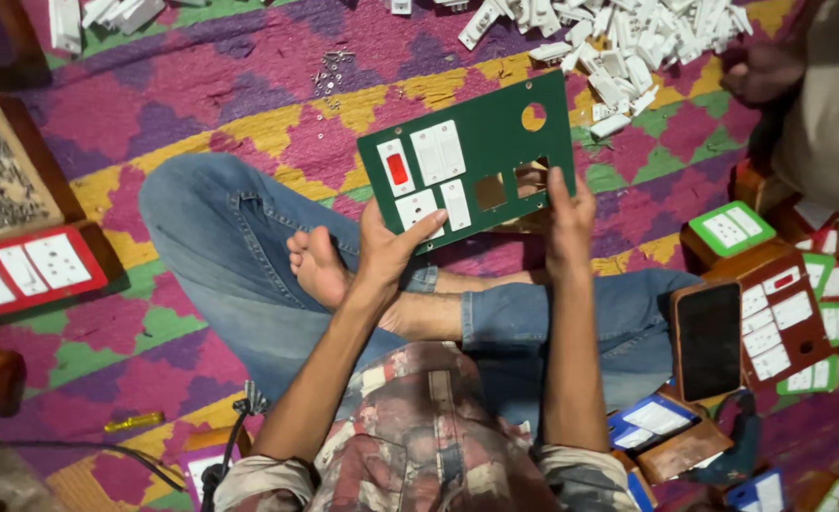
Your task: The person sits on the floor and assembles white electrical switches onto a green backplate. They pick up switches from a pile, place them into cutouts on the backplate, and secure them by hand.
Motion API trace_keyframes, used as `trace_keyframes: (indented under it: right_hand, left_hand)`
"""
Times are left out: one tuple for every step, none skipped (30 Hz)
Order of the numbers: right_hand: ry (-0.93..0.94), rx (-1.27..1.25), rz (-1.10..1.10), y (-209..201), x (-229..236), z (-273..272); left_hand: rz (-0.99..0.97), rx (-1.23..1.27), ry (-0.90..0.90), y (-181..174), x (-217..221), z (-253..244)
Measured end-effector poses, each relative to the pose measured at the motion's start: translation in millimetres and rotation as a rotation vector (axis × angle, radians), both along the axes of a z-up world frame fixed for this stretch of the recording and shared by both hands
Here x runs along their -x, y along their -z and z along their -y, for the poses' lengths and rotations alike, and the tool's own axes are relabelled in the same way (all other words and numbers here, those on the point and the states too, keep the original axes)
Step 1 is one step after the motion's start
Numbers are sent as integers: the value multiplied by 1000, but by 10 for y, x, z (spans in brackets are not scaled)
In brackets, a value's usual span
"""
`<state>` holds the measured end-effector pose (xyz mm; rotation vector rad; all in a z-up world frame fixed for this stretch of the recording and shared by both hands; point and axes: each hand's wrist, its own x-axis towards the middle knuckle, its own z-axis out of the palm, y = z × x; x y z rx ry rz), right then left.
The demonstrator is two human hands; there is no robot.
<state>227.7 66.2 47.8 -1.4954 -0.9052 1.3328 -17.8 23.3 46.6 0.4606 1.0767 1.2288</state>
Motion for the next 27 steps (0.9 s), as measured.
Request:
trace_keyframes:
  right_hand:
    - [28, -46, 231, 14, 66, 4]
    - [45, -153, 418, 13, 133, -4]
    - [61, -266, 603, -18, 186, 13]
    - [80, -387, 786, -65, 229, 20]
    - [84, -402, 809, -113, 275, 17]
    - [91, -421, 833, -162, 319, 2]
    - [97, -441, 857, -199, 366, -41]
    - [60, -450, 827, -222, 415, -67]
    - [23, -458, 798, -215, 488, -110]
    - [-10, -465, 767, -198, 563, -163]
    - [-61, -481, 804, -194, 614, -225]
    - [-115, -502, 833, -165, 695, -328]
    - [-170, -523, 862, -135, 766, -456]
    - [-231, -543, 864, -90, 844, -621]
    - [-291, -564, 867, -37, 916, -835]
    - [-332, -599, 924, 13, 960, -1058]
    - [-373, -633, 981, 68, 1003, -1269]
    - [-375, -661, 1016, 114, 1045, -1492]
    - [-376, -689, 1050, 149, 1076, -1700]
    - [-379, -717, 1085, 184, 1105, -1860]
    - [-378, -712, 1086, 216, 1133, -1976]
    - [-378, -706, 1092, 234, 1156, -2078]
    - [-379, -699, 1097, 249, 1196, -2162]
    - [-399, -688, 1107, 259, 1243, -2215]
    - [-419, -677, 1117, 269, 1299, -2241]
    - [-441, -660, 1129, 281, 1352, -2244]
    - [-479, -678, 1131, 303, 1431, -2258]
  left_hand:
    - [-3, 9, -9, 28, -9, 13]
    - [-75, -6, -10, 58, -19, 15]
    - [-147, -19, -11, 85, -48, 15]
    - [-217, -35, -11, 115, -79, 10]
    - [-177, -1, -9, 134, -99, 38]
    - [-136, 29, -6, 152, -120, 66]
    - [-94, 58, -4, 181, -130, 73]
    - [-89, 82, -6, 210, -147, 83]
    - [-83, 107, -7, 238, -166, 87]
    - [-81, 131, -6, 264, -174, 86]
    - [-60, 143, -5, 280, -194, 88]
    - [-46, 152, -13, 299, -192, 76]
    - [-32, 161, -21, 310, -195, 66]
    - [-49, 151, -32, 316, -173, 74]
    - [-66, 141, -42, 317, -163, 79]
    - [-74, 126, -45, 313, -195, 71]
    - [-69, 149, -37, 309, -207, 72]
    - [-67, 172, -37, 300, -202, 69]
    - [-64, 195, -37, 287, -192, 68]
    - [-59, 196, -37, 277, -178, 63]
    - [-54, 197, -36, 264, -168, 59]
    - [-45, 199, -35, 250, -167, 56]
    - [-78, 204, -28, 243, -158, 47]
    - [-108, 211, -23, 234, -160, 40]
    - [-139, 218, -18, 234, -153, 27]
    - [-93, 194, -28, 230, -157, 39]
    - [-47, 169, -39, 230, -160, 49]
